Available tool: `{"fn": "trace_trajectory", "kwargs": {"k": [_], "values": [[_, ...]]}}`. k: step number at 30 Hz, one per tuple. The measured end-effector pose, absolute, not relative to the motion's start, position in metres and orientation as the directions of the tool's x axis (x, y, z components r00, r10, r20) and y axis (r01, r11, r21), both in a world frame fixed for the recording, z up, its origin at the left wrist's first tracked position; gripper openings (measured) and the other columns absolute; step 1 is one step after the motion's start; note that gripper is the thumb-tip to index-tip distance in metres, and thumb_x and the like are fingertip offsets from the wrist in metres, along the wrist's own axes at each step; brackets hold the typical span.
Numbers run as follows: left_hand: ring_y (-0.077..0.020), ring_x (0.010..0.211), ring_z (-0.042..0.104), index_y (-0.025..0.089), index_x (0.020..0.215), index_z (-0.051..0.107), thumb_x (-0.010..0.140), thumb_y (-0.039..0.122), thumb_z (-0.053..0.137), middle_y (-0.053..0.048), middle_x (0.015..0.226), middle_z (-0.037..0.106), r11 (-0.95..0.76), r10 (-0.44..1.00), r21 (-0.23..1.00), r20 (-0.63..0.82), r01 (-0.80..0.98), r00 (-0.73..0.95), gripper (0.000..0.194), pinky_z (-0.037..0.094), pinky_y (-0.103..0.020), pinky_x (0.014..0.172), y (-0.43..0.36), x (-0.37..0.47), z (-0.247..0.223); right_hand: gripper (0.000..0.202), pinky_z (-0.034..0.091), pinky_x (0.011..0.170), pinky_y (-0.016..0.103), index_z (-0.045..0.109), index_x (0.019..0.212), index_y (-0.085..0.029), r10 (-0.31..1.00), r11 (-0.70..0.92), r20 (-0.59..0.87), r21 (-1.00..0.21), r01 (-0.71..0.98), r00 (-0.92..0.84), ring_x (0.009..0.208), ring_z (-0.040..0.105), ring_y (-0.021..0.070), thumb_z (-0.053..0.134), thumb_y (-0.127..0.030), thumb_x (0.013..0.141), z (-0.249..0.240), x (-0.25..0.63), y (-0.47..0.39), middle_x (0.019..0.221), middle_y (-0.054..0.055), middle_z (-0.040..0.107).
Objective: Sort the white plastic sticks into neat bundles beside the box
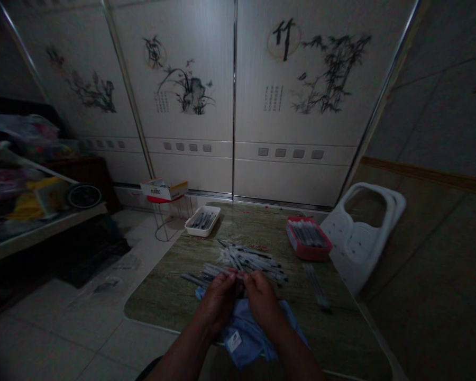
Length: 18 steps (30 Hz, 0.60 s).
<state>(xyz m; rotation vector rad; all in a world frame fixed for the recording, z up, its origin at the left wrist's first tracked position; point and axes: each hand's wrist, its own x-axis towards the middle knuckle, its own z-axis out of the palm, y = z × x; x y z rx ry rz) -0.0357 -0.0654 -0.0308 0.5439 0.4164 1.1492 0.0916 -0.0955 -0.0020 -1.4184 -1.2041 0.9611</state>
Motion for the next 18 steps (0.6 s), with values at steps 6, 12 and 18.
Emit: {"fn": "trace_trajectory", "kwargs": {"k": [6,12,18], "values": [[-0.0185,0.086,0.067,0.016,0.097,0.066,0.081,0.026,0.077,-0.009,0.095,0.073,0.296,0.939,0.616,-0.050,-0.730,0.339,0.022,0.046,-0.031,0.083,-0.0652,-0.0357,-0.0316,0.049,0.033,0.049,0.028,0.054,0.070,-0.022,0.981,-0.037,-0.003,-0.983,0.178,0.193,0.050,0.043,0.0148,0.045,-0.066,0.089,-0.0053,0.0918,-0.0951,0.054,-0.003,0.047],[-0.0194,0.090,0.068,0.016,0.098,0.066,0.081,0.026,0.077,-0.009,0.097,0.073,0.322,0.928,0.601,-0.046,-0.732,0.370,0.022,0.046,-0.031,0.086,-0.0664,-0.0364,-0.0293,0.047,0.034,0.051,0.027,0.049,0.068,-0.023,0.974,0.015,0.061,-0.978,0.208,0.216,0.054,0.044,0.0152,0.047,-0.067,0.087,-0.0024,0.0899,-0.0980,0.058,-0.003,0.049],[-0.0188,0.086,0.066,0.017,0.095,0.068,0.077,0.028,0.081,-0.008,0.094,0.072,0.317,0.929,0.612,-0.045,-0.725,0.368,0.026,0.046,-0.032,0.086,-0.0677,-0.0358,-0.0265,0.049,0.035,0.053,0.029,0.053,0.068,-0.023,0.970,0.004,0.059,-0.974,0.225,0.237,0.055,0.046,0.0167,0.045,-0.067,0.088,-0.0034,0.0899,-0.0968,0.056,-0.002,0.049]]}}
